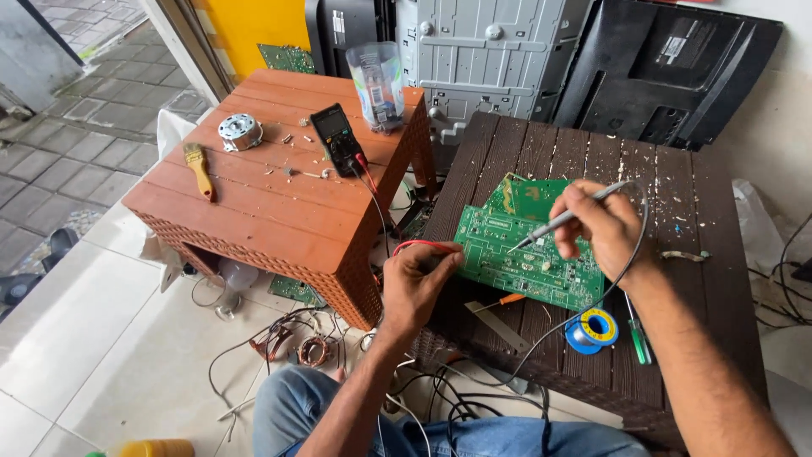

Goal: The person uses a soldering iron and solder wire to work on a green circuit board placed on a low table. They also use multimeter probes to test connections on the board while seated on the floor.

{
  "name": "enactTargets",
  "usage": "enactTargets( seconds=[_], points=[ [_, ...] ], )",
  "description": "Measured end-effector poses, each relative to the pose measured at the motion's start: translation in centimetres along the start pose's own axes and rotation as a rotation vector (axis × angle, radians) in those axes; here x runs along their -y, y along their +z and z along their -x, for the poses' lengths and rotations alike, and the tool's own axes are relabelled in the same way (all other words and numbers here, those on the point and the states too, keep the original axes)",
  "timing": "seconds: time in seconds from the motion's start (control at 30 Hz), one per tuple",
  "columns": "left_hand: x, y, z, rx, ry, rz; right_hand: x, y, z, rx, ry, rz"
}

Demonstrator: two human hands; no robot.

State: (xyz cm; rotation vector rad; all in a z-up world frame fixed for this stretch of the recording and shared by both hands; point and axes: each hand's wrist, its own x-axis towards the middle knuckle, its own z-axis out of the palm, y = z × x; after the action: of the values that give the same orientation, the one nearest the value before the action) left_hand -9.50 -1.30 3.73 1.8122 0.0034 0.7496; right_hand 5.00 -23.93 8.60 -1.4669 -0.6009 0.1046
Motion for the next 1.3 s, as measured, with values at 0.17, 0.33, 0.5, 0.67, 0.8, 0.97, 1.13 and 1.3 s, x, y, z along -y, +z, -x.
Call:
enactTargets(
  seconds=[0.17,0.33,0.5,0.67,0.8,0.97,1.13,1.3],
  points=[
    [-1.0,0.2,0.0,-0.133,-0.201,0.083,1.0,2.4,0.3,0.170,-0.015,0.059],
    [-0.4,0.7,-0.3,-0.109,-0.289,0.094,-0.7,2.2,0.9,0.153,0.016,0.063],
    [-1.2,1.7,-1.0,-0.091,-0.231,0.062,-0.1,1.4,0.4,0.059,0.042,0.033],
    [-0.8,2.9,-2.5,0.058,-0.096,0.110,-1.7,0.9,0.2,-0.049,0.029,-0.005],
    [-1.3,2.7,-2.8,0.003,-0.087,0.162,-1.6,0.8,0.0,-0.070,-0.010,-0.025],
    [-0.6,2.3,-2.5,0.038,-0.217,0.093,-2.0,1.1,0.4,-0.147,-0.031,0.062],
    [-0.5,2.1,-2.6,0.065,-0.216,0.073,-2.0,1.3,0.4,-0.173,-0.030,0.108],
    [-0.2,1.9,-2.8,0.101,-0.248,0.054,-2.1,1.3,0.6,-0.168,-0.041,0.143]
  ],
)
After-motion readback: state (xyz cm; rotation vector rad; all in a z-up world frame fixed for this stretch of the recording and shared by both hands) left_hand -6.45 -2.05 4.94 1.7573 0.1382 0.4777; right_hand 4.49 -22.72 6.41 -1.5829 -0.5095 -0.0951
